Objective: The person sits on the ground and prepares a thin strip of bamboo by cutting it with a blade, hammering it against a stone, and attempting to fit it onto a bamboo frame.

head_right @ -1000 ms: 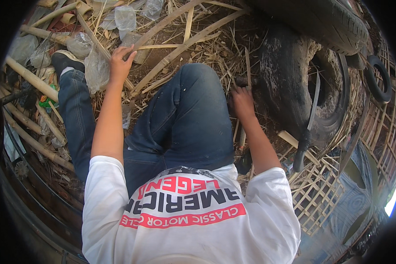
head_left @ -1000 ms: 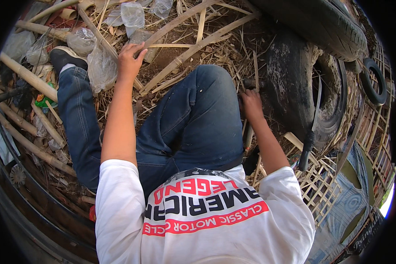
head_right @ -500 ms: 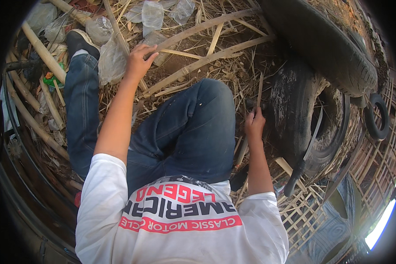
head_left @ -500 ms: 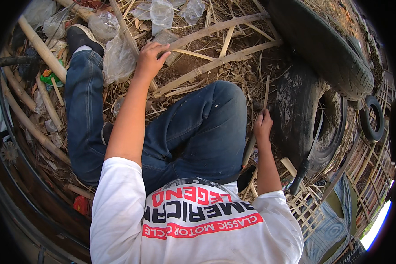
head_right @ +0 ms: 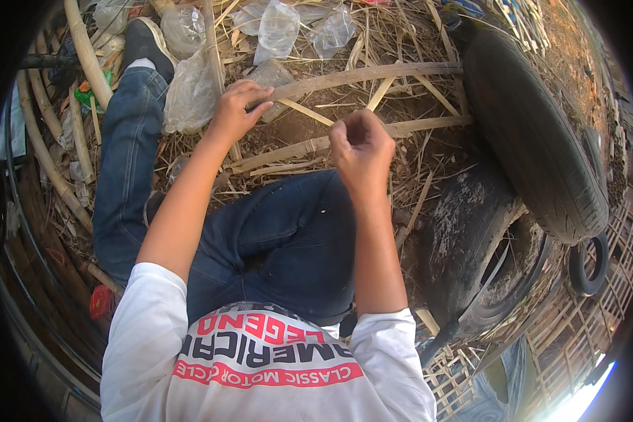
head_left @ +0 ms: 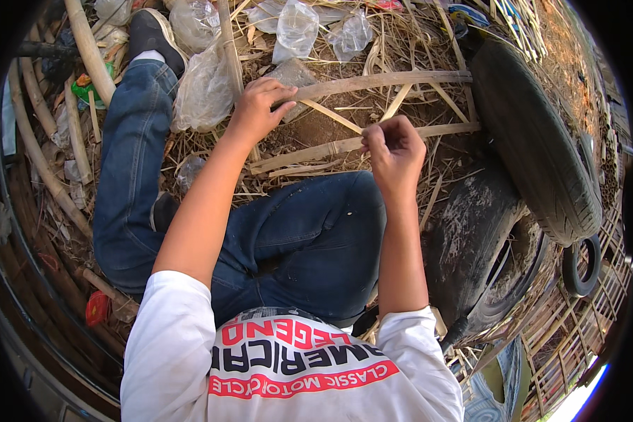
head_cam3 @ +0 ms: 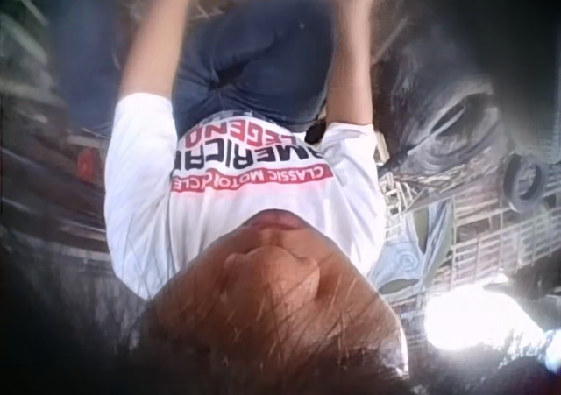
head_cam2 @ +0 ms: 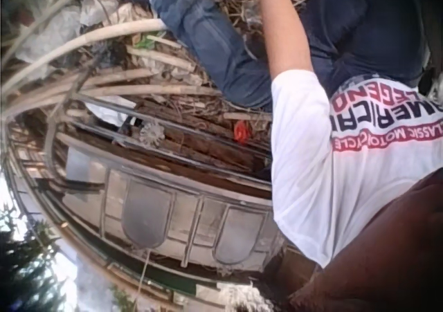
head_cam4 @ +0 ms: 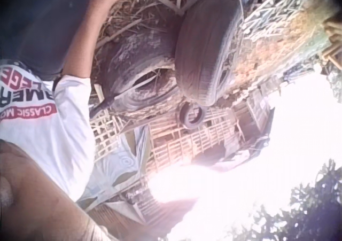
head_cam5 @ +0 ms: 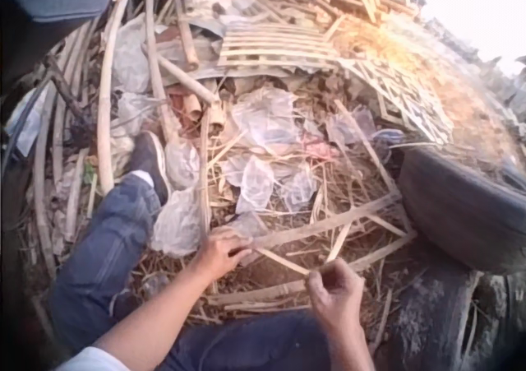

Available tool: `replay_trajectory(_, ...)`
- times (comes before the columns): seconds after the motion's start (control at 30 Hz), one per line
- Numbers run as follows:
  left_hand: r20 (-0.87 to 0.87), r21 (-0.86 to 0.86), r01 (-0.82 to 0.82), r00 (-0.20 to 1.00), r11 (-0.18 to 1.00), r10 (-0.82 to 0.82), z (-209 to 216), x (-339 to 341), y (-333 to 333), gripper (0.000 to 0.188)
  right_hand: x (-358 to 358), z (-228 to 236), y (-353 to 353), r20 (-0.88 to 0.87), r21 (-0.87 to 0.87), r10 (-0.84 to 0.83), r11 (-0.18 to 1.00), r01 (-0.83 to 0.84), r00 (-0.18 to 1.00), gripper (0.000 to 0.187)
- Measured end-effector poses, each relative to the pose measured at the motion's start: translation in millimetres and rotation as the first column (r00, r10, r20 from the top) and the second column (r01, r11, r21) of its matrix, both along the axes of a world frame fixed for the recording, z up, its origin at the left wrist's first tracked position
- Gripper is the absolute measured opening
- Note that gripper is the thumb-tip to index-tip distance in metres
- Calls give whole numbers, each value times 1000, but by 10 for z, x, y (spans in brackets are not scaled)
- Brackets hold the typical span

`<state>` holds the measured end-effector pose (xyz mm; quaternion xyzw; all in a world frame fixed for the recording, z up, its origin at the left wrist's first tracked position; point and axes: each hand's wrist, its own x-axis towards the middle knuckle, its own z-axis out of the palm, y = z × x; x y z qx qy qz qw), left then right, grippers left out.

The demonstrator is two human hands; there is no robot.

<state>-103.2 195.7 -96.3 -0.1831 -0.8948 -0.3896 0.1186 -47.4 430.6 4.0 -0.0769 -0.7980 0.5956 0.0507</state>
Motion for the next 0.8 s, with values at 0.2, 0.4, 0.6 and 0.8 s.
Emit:
replay_trajectory(0.2,-40,-16,0,999,1000,-1,51,2,-16,26,-636,-302,-389,41,162,225,960,-229,973,14)
replay_trajectory(0.4,-51,-10,17,999,1000,-17,17,-15,-10,26,-746,-556,-496,-38,54,257,966,-255,966,18)
replay_trajectory(0.6,-40,5,23,999,1000,-23,32,-40,-22,27,-734,-713,-560,-88,193,351,924,-330,932,13)
replay_trajectory(0.8,-43,30,-21,999,999,22,-1,-32,-30,31,-726,-740,-597,-194,311,386,896,-317,902,14)
